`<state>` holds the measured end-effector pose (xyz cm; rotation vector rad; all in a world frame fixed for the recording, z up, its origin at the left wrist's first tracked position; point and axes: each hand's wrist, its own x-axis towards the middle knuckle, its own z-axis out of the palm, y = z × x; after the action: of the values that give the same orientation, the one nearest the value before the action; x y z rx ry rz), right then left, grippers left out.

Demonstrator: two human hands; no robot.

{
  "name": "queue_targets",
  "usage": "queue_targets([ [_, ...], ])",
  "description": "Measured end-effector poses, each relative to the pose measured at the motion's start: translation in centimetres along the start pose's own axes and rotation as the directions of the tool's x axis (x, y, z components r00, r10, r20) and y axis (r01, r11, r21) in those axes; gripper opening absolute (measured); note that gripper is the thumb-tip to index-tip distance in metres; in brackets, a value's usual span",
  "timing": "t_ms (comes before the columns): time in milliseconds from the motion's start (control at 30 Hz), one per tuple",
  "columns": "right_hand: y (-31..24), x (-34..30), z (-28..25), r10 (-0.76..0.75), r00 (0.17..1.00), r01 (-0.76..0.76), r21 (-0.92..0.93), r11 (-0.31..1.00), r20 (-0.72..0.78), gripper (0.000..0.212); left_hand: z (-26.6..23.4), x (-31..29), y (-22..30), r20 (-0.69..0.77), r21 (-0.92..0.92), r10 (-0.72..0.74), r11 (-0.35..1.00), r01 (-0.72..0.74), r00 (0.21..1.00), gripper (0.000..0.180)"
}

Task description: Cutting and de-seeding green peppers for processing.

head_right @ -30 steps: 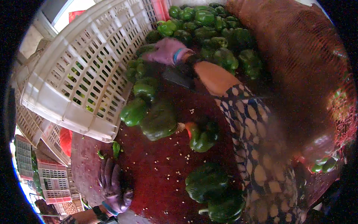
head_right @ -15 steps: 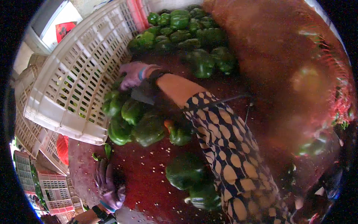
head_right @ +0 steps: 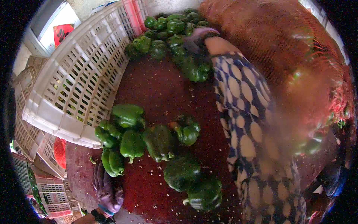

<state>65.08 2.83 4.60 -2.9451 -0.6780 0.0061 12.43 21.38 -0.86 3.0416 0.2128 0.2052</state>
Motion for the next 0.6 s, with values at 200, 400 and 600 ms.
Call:
queue_targets([
  [200,1.1,2.5,1.9,-0.099,0.988,0.095,0.042,0.995,0.119,0.07,0.7,0.9,0.1,-0.009,-0.013,0.013,1.0,-0.013,1.0,0.08],
  [400,-0.8,0.3,1.5,-0.137,0.962,0.107,0.134,0.985,0.238,0.07,0.3,0.0,0.0,-0.012,-0.013,0.009,1.0,-0.009,1.0,0.08],
  [600,-5.4,-3.9,1.4,-0.173,0.898,0.141,0.106,0.984,0.405,0.068,0.3,-0.2,-0.2,-0.004,0.001,-0.011,1.0,0.011,1.0,0.08],
])
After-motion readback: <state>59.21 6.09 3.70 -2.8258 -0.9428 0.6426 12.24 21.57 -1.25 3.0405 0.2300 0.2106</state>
